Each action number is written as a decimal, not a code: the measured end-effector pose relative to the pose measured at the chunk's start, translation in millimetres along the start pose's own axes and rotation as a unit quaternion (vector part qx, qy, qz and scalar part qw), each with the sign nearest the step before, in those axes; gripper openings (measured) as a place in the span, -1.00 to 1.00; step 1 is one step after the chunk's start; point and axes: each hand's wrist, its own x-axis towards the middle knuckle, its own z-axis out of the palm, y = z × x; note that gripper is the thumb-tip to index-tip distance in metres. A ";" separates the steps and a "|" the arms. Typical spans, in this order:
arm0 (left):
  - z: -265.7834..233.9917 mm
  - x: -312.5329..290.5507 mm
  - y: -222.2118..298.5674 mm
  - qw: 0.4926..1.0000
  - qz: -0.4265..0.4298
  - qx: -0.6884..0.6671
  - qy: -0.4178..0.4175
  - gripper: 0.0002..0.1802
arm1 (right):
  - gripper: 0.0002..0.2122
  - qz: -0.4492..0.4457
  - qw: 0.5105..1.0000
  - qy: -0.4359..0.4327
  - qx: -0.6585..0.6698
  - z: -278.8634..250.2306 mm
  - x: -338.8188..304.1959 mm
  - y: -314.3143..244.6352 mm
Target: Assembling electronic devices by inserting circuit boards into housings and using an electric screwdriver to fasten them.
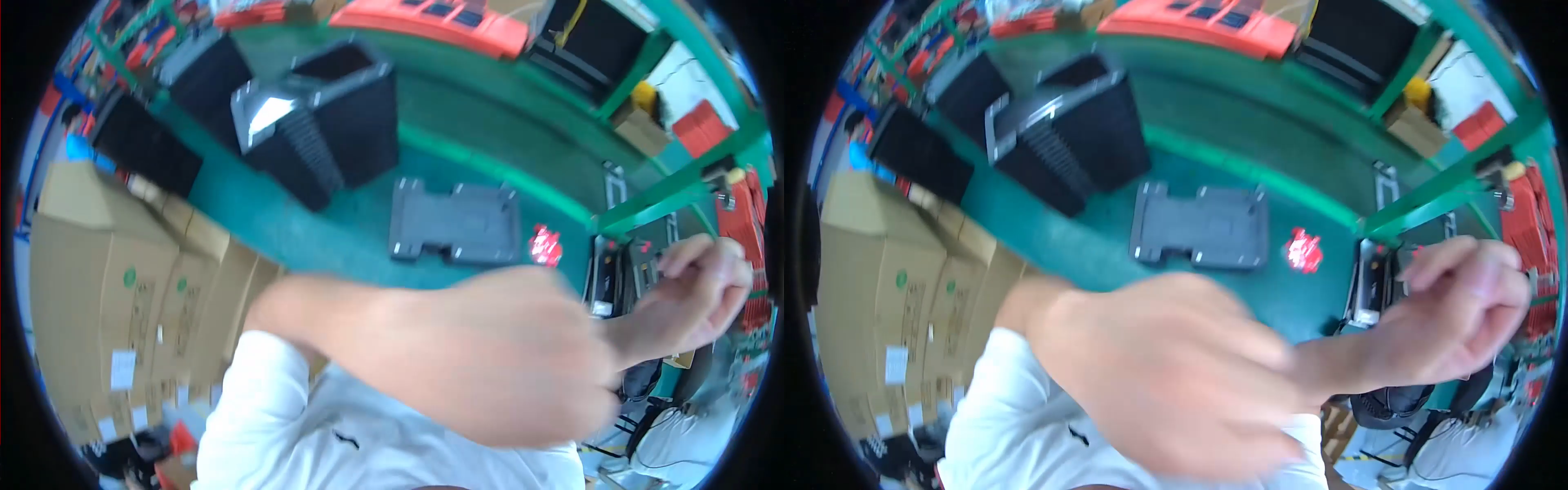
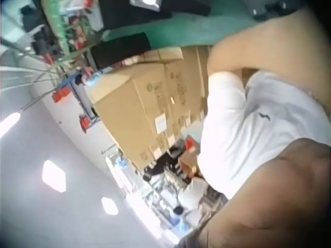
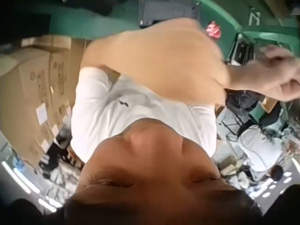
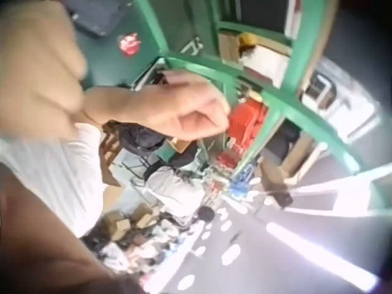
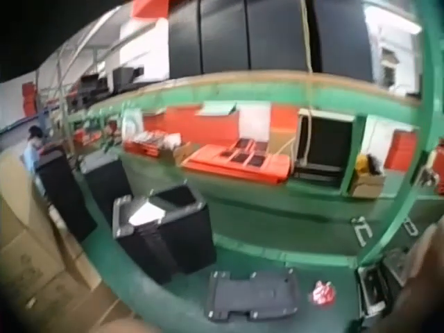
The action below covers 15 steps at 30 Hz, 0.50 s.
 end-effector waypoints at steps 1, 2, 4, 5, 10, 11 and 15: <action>3.3 2.6 10.4 1.000 -0.027 -0.012 0.011 -0.76 | -0.89 0.027 1.000 -0.016 0.003 -5.9 -0.7 -1.8; -0.3 10.3 14.7 0.997 -0.074 -0.026 -0.006 -0.77 | -0.88 0.041 0.998 -0.026 0.035 -8.4 5.8 1.7; -3.5 25.5 25.9 0.985 -0.152 -0.062 -0.051 -0.74 | -0.84 0.062 0.994 -0.033 0.084 -20.2 10.9 3.7; -4.1 31.5 27.4 0.977 -0.182 -0.079 -0.082 -0.71 | -0.84 0.062 0.995 -0.022 0.077 -25.4 9.0 6.1; 29.5 5.5 6.9 0.996 0.014 0.088 0.010 -0.81 | -0.87 0.071 0.984 -0.066 0.152 -28.8 12.4 3.3; 36.0 2.6 -0.6 0.984 0.047 0.146 0.096 -0.71 | -0.87 0.084 0.978 -0.087 0.168 -26.2 9.3 1.5; 19.8 -57.9 -37.2 0.972 0.005 0.158 0.177 -0.43 | -0.86 0.090 0.976 -0.119 0.160 -38.5 7.5 0.7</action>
